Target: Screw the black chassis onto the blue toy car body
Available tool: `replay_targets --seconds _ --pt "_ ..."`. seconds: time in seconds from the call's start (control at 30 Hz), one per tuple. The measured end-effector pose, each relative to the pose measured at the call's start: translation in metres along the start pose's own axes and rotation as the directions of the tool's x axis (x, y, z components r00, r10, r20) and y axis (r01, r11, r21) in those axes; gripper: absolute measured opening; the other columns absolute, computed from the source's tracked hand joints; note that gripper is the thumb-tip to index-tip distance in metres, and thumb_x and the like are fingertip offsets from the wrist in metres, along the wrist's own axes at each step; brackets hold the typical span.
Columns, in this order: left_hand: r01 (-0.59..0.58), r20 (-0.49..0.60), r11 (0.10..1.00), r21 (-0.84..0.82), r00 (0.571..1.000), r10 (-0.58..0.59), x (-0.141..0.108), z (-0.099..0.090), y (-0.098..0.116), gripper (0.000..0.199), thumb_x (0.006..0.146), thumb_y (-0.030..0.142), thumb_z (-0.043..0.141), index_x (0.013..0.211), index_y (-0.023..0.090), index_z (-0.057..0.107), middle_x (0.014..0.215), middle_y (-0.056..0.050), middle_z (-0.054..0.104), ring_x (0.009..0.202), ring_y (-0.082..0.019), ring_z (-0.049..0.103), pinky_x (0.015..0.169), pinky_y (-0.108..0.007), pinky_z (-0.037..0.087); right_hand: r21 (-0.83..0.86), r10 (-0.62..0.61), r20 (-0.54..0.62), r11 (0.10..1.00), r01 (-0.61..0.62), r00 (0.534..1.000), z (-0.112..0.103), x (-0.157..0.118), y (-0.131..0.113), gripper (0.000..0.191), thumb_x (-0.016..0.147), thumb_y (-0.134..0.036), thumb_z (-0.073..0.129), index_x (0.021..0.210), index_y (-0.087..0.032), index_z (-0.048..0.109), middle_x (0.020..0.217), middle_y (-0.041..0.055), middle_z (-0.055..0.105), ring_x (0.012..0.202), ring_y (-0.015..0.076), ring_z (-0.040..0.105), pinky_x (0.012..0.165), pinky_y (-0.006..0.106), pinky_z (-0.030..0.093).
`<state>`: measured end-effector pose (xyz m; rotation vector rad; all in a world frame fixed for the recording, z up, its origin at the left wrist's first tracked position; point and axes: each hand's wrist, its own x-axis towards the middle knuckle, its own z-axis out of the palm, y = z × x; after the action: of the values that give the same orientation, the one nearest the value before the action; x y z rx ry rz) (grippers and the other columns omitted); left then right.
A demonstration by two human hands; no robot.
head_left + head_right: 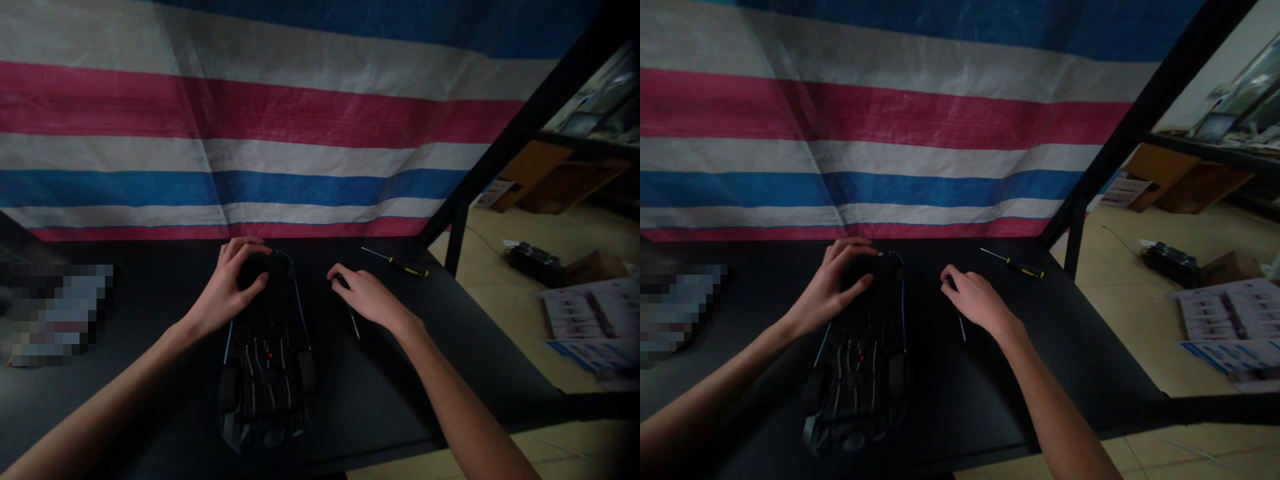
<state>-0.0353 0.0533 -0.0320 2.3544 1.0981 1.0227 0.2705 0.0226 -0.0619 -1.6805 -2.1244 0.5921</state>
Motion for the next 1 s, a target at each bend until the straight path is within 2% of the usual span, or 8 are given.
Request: replay_targets --seconds 0.07,0.13,0.27,0.37,0.47,0.6,0.7,1.0 --pt "0.086 -0.032 0.988 -0.127 0.995 -0.091 -0.012 -0.002 -0.012 0.045 0.095 0.036 0.064 0.138 0.029 0.054 0.155 -0.008 0.043 0.146 -0.032 0.038 0.124 -0.055 0.028 0.025 -0.023 0.032 0.999 0.022 0.999 -0.001 0.0 -0.001 0.023 0.101 -0.035 0.048 0.11 -0.026 0.067 0.08 0.0015 0.069 0.073 0.0197 0.063 0.072 0.031 0.042" --pt "0.2 0.041 0.929 -0.312 0.98 -0.197 -0.021 -0.003 -0.023 0.061 0.094 0.038 0.064 0.15 0.034 0.041 0.162 -0.008 0.036 0.152 -0.033 0.033 0.123 -0.057 0.03 0.062 -0.055 0.052 0.997 0.052 0.997 -0.005 0.0 -0.002 0.025 0.103 -0.038 0.046 0.106 -0.025 0.066 0.088 0.0015 0.071 0.077 0.0184 0.065 0.074 0.03 0.044" --pt "0.377 0.237 0.682 -0.626 0.926 -0.294 -0.029 -0.004 -0.037 0.087 0.09 0.032 0.07 0.16 0.042 0.019 0.171 -0.008 0.025 0.151 -0.035 0.036 0.12 -0.059 0.034 0.285 -0.055 -0.057 0.956 0.069 0.997 -0.016 0.002 -0.007 0.03 0.102 -0.049 0.051 0.104 -0.023 0.066 0.094 0.0025 0.068 0.08 0.0171 0.061 0.071 0.029 0.045" --pt "0.44 0.349 0.433 -0.786 0.895 -0.277 -0.032 -0.002 -0.043 0.095 0.087 0.024 0.069 0.161 0.046 0.013 0.167 -0.008 0.034 0.143 -0.03 0.049 0.118 -0.055 0.039 0.496 0.011 -0.169 0.865 0.075 0.986 -0.026 0.003 -0.024 0.031 0.099 -0.053 0.057 0.103 -0.023 0.067 0.085 0.0013 0.061 0.069 0.0154 0.053 0.062 0.028 0.042" --pt "0.493 0.433 0.312 -0.812 0.868 -0.244 -0.034 -0.001 -0.045 0.1 0.084 0.019 0.07 0.162 0.047 0.013 0.158 -0.008 0.047 0.135 -0.026 0.057 0.117 -0.051 0.04 0.491 -0.075 -0.237 0.851 0.186 0.969 -0.036 0.007 -0.064 0.03 0.101 -0.05 0.056 0.1 -0.024 0.07 0.084 0.002 0.061 0.071 0.0161 0.053 0.066 0.03 0.043" --pt "0.511 0.462 0.293 -0.808 0.858 -0.222 -0.036 -0.003 -0.044 0.102 0.084 0.017 0.074 0.163 0.044 0.015 0.152 -0.009 0.054 0.13 -0.024 0.06 0.116 -0.049 0.041 0.262 -0.371 -0.084 0.887 0.38 0.925 -0.041 0.017 -0.134 0.031 0.104 -0.046 0.051 0.099 -0.022 0.07 0.092 0.0017 0.068 0.083 0.0161 0.061 0.075 0.029 0.044" --pt "0.509 0.457 0.296 -0.808 0.859 -0.23 -0.036 -0.005 -0.043 0.104 0.083 0.018 0.076 0.163 0.043 0.015 0.147 -0.009 0.056 0.126 -0.024 0.062 0.113 -0.049 0.043 0.184 -0.5 0.066 0.857 0.482 0.864 -0.036 0.022 -0.169 0.025 0.105 -0.037 0.053 0.094 -0.021 0.068 0.083 -0.0017 0.067 0.072 0.0125 0.058 0.068 0.026 0.042" --pt "0.505 0.442 0.302 -0.809 0.86 -0.254 -0.036 -0.005 -0.041 0.105 0.08 0.02 0.08 0.162 0.041 0.018 0.14 -0.009 0.058 0.12 -0.024 0.063 0.11 -0.048 0.043 0.186 -0.52 0.105 0.848 0.497 0.848 -0.014 0.03 -0.176 0.025 0.105 -0.034 0.053 0.087 -0.02 0.063 0.073 -0.0038 0.061 0.063 0.0102 0.053 0.06 0.025 0.037"
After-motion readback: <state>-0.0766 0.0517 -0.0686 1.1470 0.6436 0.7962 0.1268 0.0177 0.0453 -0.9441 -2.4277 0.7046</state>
